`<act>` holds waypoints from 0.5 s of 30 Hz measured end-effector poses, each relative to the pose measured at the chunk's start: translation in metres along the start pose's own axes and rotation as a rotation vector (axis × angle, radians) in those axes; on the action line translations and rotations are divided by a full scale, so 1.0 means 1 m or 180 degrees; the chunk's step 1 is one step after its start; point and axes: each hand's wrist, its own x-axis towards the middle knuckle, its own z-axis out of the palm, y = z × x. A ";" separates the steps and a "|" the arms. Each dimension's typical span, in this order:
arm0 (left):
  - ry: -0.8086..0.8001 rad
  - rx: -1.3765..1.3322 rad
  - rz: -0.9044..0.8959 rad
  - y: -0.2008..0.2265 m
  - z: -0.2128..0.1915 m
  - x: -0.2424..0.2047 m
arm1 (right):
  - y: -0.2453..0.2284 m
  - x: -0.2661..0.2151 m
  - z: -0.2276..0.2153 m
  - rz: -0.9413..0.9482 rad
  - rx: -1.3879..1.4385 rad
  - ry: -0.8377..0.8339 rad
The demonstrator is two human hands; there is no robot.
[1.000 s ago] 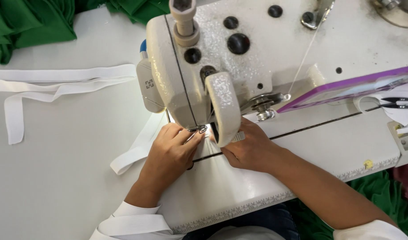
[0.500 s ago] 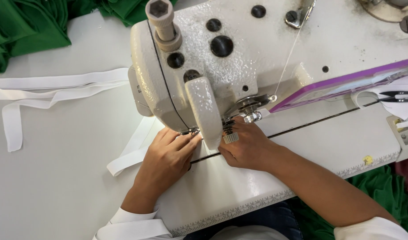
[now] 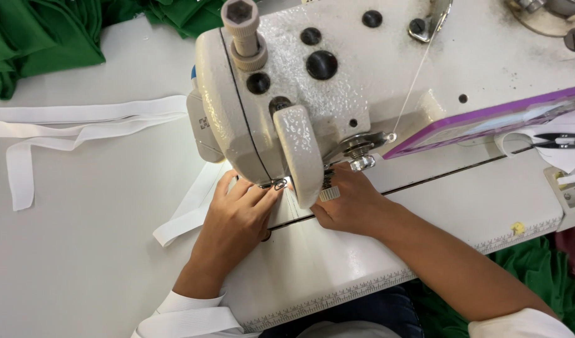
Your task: Feeding and sewing white elastic bands through an industrial sewing machine
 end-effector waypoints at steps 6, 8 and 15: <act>0.0023 0.0052 -0.0109 -0.003 0.010 -0.006 | 0.003 -0.006 0.008 0.0215 0.0050 -0.0059; 0.0059 0.0052 -0.0129 -0.001 0.009 -0.005 | 0.004 -0.007 0.008 0.0266 0.0082 -0.0088; -0.0082 0.0133 -0.0269 0.006 0.000 -0.001 | 0.005 -0.005 0.011 0.0406 0.0304 -0.0020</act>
